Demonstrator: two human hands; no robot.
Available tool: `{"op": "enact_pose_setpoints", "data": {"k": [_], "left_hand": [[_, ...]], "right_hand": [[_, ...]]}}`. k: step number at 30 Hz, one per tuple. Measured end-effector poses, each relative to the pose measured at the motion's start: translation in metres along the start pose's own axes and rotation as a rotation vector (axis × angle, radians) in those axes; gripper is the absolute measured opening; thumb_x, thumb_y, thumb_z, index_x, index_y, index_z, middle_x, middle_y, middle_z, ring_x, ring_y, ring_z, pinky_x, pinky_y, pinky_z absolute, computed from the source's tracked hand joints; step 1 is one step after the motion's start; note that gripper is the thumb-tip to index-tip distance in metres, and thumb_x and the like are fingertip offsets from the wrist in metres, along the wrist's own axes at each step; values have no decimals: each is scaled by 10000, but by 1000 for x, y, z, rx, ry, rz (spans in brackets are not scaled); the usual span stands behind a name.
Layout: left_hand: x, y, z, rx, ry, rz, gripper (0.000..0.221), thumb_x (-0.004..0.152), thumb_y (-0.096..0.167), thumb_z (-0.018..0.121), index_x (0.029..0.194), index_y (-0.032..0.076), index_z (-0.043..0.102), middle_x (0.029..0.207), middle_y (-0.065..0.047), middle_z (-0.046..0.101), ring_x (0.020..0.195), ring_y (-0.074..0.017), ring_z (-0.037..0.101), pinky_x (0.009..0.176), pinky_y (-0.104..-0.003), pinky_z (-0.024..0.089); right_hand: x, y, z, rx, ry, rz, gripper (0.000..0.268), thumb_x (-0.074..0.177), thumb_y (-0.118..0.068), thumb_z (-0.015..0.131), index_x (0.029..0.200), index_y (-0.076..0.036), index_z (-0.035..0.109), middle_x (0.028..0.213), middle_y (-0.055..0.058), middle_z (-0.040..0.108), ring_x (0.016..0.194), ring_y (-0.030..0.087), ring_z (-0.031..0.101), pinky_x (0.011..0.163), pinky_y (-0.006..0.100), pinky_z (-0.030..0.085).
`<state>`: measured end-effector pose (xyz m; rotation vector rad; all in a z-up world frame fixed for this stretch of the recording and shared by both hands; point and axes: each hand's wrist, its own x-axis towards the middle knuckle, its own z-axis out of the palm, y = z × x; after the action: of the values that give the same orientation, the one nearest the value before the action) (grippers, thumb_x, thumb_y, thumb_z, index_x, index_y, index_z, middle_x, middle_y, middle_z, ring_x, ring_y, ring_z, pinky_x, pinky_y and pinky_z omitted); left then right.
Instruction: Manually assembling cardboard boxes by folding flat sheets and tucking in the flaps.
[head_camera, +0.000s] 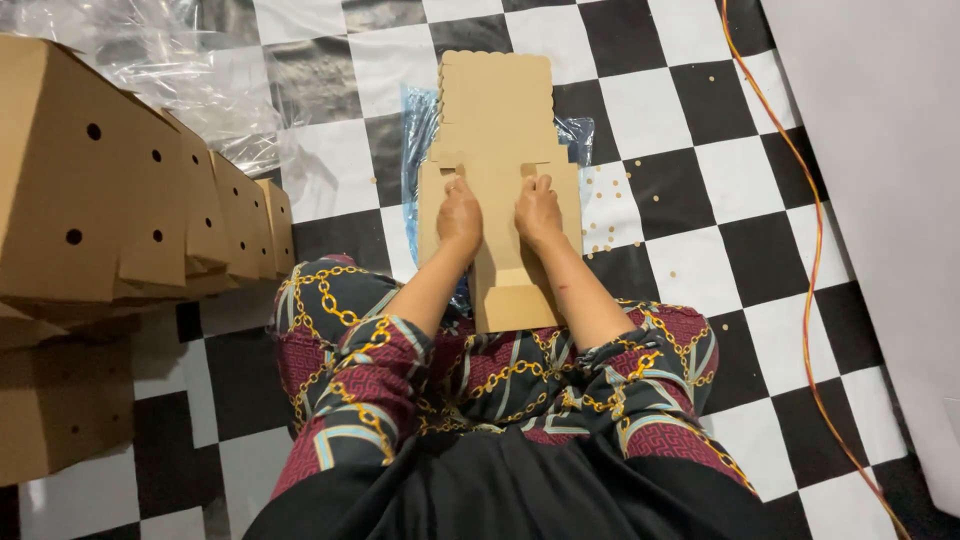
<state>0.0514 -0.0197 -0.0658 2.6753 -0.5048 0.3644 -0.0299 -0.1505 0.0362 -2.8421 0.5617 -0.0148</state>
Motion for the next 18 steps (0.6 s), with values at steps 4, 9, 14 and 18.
{"op": "enact_pose_setpoints", "data": {"k": [4, 9, 14, 18], "left_hand": [[11, 4, -18, -127, -338, -76, 387, 1028, 51, 388, 1350, -165, 400, 1089, -259, 602, 851, -455, 747, 746, -546, 623], [33, -46, -75, 191, -561, 462, 621, 920, 470, 666, 1470, 203, 556, 1496, -46, 519, 1274, -373, 482, 1008, -597, 370], [31, -6, -192, 421, -757, 464, 718, 1021, 570, 462, 1635, 250, 273, 1720, 95, 185, 1558, -425, 48, 1168, -760, -64], [40, -11, -180, 426, -777, 470, 787, 991, 622, 465, 1647, 264, 218, 1714, 115, 184, 1555, -442, 41, 1174, -773, -82]], "right_hand": [[-8, 1, -29, 123, -54, 14, 378, 1040, -145, 498, 1270, 153, 498, 1109, 267, 454, 931, 560, 642, 842, 596, 588], [-4, 52, -39, -61, -212, -184, 647, 900, -284, 758, 1500, -256, 517, 1290, 114, 505, 1165, 485, 570, 902, 596, 560], [-16, 40, -58, -321, -227, -308, 654, 977, -350, 630, 1581, -210, 421, 1661, 73, 336, 1439, 448, 358, 1051, 638, 355], [-6, 40, -62, -380, -326, -345, 677, 1023, -403, 528, 1635, -205, 318, 1709, -16, 301, 1523, 386, 259, 1110, 642, 217]]}}
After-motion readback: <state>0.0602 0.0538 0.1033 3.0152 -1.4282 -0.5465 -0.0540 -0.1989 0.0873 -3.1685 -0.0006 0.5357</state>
